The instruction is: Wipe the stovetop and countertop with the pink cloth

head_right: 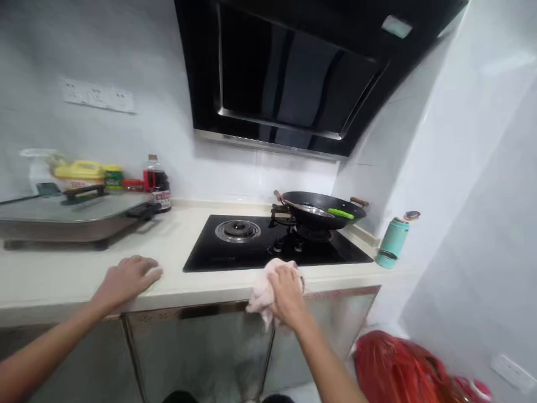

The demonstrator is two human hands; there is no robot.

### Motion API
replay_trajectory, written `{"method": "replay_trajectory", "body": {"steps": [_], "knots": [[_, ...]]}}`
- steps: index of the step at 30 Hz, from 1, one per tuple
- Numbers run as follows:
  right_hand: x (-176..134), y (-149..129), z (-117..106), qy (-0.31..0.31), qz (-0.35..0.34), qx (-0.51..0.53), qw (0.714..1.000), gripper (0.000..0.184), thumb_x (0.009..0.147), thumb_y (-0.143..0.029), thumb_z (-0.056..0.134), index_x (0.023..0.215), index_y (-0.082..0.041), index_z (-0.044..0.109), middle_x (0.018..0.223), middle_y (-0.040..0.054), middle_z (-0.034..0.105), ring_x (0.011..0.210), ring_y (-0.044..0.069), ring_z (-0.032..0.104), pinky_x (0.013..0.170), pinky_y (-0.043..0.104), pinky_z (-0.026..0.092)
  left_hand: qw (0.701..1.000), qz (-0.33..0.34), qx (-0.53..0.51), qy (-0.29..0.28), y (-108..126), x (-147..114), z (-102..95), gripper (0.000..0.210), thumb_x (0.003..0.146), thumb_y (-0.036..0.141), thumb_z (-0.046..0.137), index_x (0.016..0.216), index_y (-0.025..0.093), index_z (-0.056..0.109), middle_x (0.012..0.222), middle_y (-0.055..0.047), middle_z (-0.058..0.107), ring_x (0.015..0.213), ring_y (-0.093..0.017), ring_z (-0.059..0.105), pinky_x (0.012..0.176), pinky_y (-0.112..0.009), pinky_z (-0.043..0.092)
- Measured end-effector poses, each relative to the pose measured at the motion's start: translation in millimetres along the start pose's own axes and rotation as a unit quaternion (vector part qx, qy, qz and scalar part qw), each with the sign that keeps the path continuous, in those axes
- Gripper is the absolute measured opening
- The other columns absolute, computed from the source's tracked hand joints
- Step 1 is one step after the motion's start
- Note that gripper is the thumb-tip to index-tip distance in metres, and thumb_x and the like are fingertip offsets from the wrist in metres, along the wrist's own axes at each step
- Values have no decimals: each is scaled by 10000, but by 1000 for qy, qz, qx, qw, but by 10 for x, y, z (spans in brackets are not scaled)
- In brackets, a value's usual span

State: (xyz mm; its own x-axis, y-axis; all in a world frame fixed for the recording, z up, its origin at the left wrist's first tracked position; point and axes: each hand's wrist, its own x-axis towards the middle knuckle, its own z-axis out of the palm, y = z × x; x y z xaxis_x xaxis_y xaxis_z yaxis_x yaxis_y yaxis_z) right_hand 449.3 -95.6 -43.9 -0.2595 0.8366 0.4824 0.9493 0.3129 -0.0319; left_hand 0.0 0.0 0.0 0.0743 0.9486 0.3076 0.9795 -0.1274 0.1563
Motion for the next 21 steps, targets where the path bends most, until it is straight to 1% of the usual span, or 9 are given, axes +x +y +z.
{"method": "replay_trajectory", "body": {"steps": [2,5,7,9,11,13,16,18,21], "knots": [[72,-172,47,4,-32,12,999,663,718,-259,764,1341,-175,552,1403,171,487,1337,358,362,1185,534,208,1000,3,-7,12,-19,-6,-2,587,879,597,410,1160,214,754,1283,-166,673,1236,-406,554,973,-529,447],[135,-275,-14,-2,-41,58,997,540,740,-241,694,1267,-210,580,1339,122,548,1296,319,419,1159,499,258,999,13,-11,31,-52,-14,6,546,873,569,435,1123,216,768,1254,-161,690,1207,-395,574,952,-495,455],[124,-213,-159,-15,-18,105,994,420,745,-198,621,1163,-233,605,1231,76,615,1208,279,497,1094,444,330,999,23,-10,42,-75,-18,18,513,879,538,435,1094,221,776,1232,-152,700,1176,-382,594,932,-479,458],[71,-54,-339,-26,50,150,987,321,750,-193,566,1064,-246,609,1094,41,670,1062,245,574,968,375,402,998,32,-6,44,-95,-19,31,485,895,511,423,1065,229,780,1212,-138,708,1142,-366,611,911,-463,457],[-8,192,-494,-23,152,185,971,228,773,-239,542,994,-247,599,984,25,699,930,224,614,839,322,428,998,36,-1,42,-107,-18,42,473,913,495,406,1047,235,778,1206,-127,711,1127,-352,615,902,-449,452],[-94,523,-597,0,252,209,945,177,791,-304,538,944,-241,601,937,28,717,870,217,632,776,300,438,999,35,0,38,-113,-15,48,473,923,490,396,1045,232,774,1208,-122,712,1126,-342,611,907,-442,448],[-206,1114,-684,68,366,242,896,223,760,-377,571,900,-223,651,915,47,737,848,231,656,744,306,472,999,33,-3,36,-116,-8,55,473,924,495,397,1034,229,773,1207,-117,714,1122,-337,607,910,-445,447],[-242,1497,-740,108,421,253,865,276,741,-417,583,897,-211,680,855,51,735,810,244,665,713,320,496,999,34,-7,40,-117,-4,61,466,920,501,404,1016,235,774,1203,-111,715,1114,-334,607,910,-447,447],[-197,1952,-820,159,457,231,844,393,749,-475,588,993,-182,685,824,74,720,791,263,665,693,350,519,999,28,-14,41,-124,3,76,458,916,512,408,993,248,775,1190,-103,720,1105,-332,606,905,-446,445]]}}
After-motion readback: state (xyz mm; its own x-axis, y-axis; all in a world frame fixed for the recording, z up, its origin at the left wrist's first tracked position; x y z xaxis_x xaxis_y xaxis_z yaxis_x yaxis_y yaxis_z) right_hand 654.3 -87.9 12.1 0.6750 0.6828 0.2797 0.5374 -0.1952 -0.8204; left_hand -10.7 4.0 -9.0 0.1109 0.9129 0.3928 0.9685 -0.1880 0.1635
